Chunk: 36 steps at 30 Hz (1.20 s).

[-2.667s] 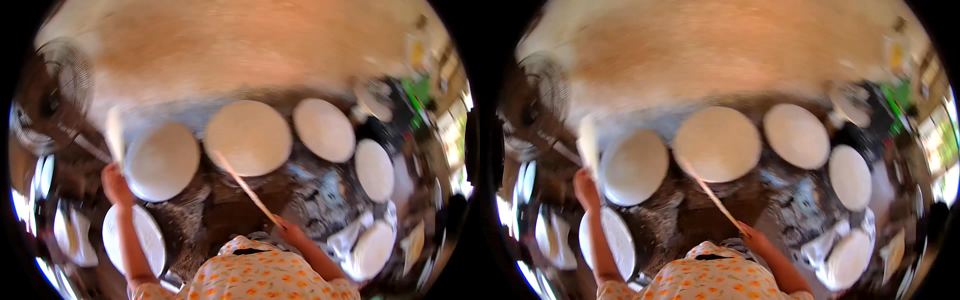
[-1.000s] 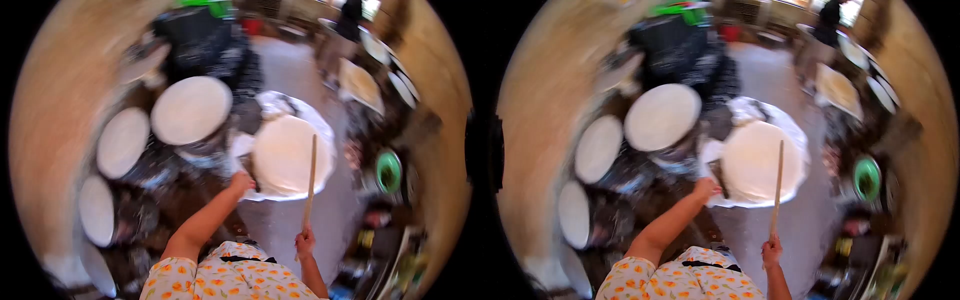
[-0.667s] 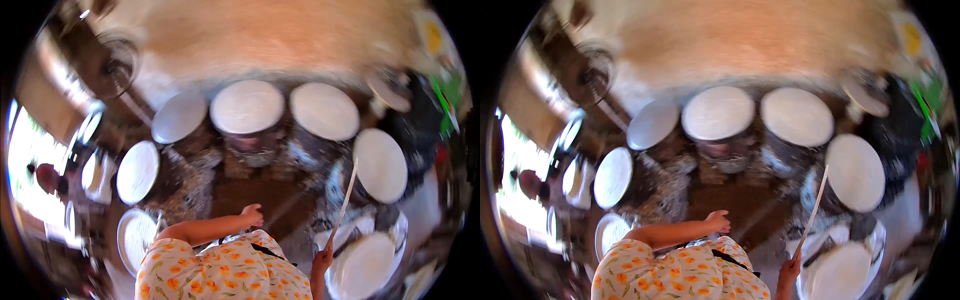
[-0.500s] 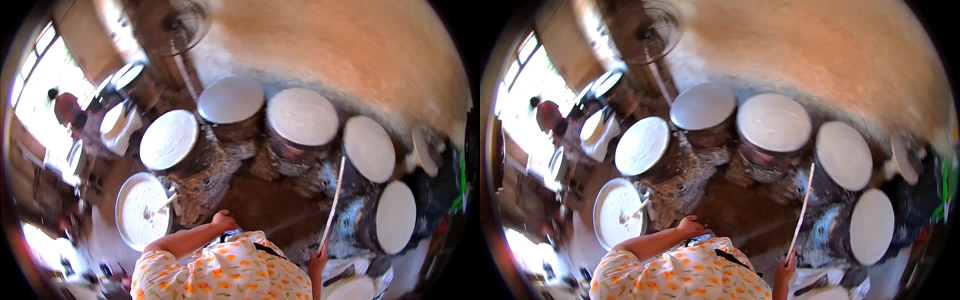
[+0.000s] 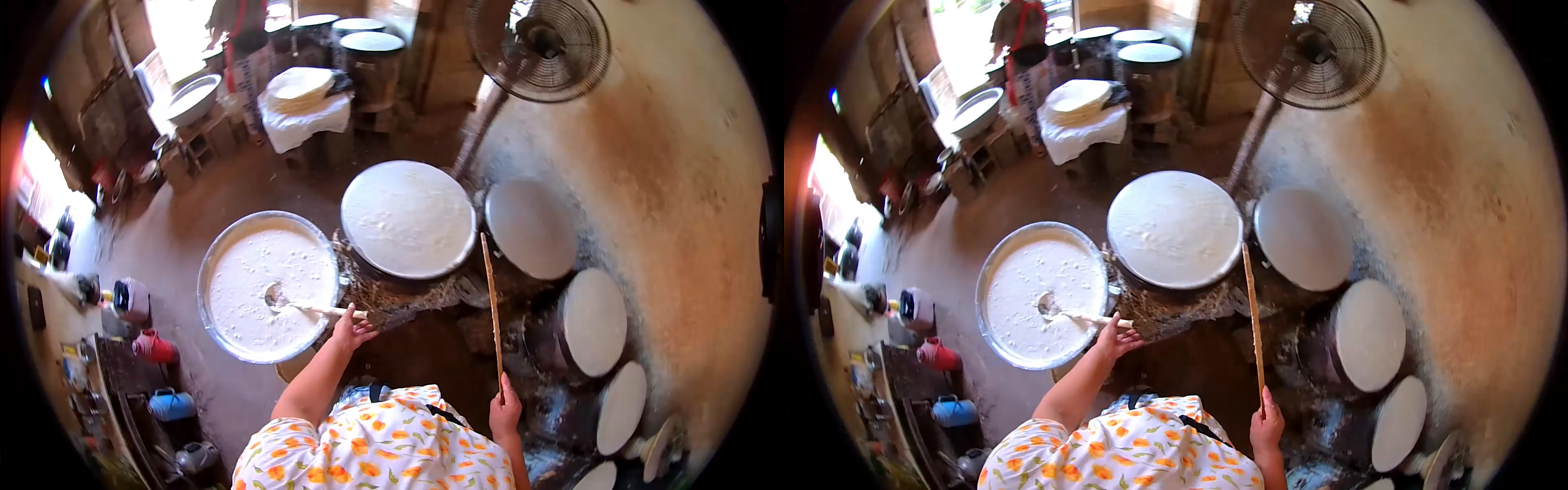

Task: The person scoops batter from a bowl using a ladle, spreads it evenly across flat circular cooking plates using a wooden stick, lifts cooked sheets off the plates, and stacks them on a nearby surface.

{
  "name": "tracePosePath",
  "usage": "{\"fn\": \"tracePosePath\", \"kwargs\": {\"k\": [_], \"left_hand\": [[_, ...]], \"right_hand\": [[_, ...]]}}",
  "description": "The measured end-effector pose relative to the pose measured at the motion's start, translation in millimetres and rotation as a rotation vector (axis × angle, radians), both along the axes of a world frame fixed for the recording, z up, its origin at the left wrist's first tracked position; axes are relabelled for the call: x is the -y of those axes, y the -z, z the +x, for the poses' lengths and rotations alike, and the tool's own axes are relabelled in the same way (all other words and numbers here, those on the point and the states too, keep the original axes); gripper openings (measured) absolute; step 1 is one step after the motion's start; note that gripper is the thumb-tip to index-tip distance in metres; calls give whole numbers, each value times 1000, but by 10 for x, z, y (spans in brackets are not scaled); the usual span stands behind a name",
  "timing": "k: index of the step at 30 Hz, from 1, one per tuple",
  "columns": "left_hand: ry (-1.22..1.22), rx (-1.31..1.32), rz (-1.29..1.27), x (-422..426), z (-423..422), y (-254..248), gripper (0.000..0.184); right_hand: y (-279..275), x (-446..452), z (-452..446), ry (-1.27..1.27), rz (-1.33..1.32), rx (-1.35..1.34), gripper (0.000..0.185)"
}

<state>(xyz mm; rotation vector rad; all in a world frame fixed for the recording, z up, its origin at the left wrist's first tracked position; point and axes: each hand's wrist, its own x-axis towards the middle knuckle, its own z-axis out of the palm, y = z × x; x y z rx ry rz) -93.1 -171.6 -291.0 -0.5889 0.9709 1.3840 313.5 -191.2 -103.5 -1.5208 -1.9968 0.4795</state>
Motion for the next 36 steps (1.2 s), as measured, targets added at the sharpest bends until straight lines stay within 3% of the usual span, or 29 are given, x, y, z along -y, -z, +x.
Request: {"fn": "tracePosePath", "kwargs": {"k": [1,3,5,7,8,12,15,20,27,29,33,35,36], "left_hand": [[36,43,116,-55,-162,270,62],[-406,92,-61,-264,-199,160,48],[-647,109,-27,-223,-475,401,33],[-775,-91,-160,27,-888,236,10],[-912,-48,10,270,-1098,36,11],[-770,-29,188,989,-1893,296,8],[-682,-155,125,1126,-1888,-319,9],[-512,-301,239,1440,-1719,-974,12],[-477,-552,357,1725,-1129,-2535,24],[-407,-748,386,1803,-1016,-2928,26],[-325,-1078,243,1937,-859,-3665,28],[-331,-1208,178,1962,-778,-3900,30],[-350,-1225,130,1948,-721,-3960,24]], "right_hand": [[-31,-98,-114,-1,-1,-1,53],[-61,-262,-354,-49,9,-13,50],[-20,-394,-538,-83,29,15,49],[32,-470,-689,-114,-4,23,48],[48,-502,-753,-115,-31,22,48],[-134,-576,-1067,-108,-285,-16,50],[-10,-687,-1060,-202,-155,3,52],[76,-919,-1062,-275,-181,-8,49],[276,-1267,-1004,-410,-173,-65,48],[362,-1349,-983,-477,-43,-102,49],[460,-1457,-920,-508,-148,-86,49],[524,-1488,-934,-537,-74,-141,49],[439,-1471,-954,-510,-185,-121,48]]}}
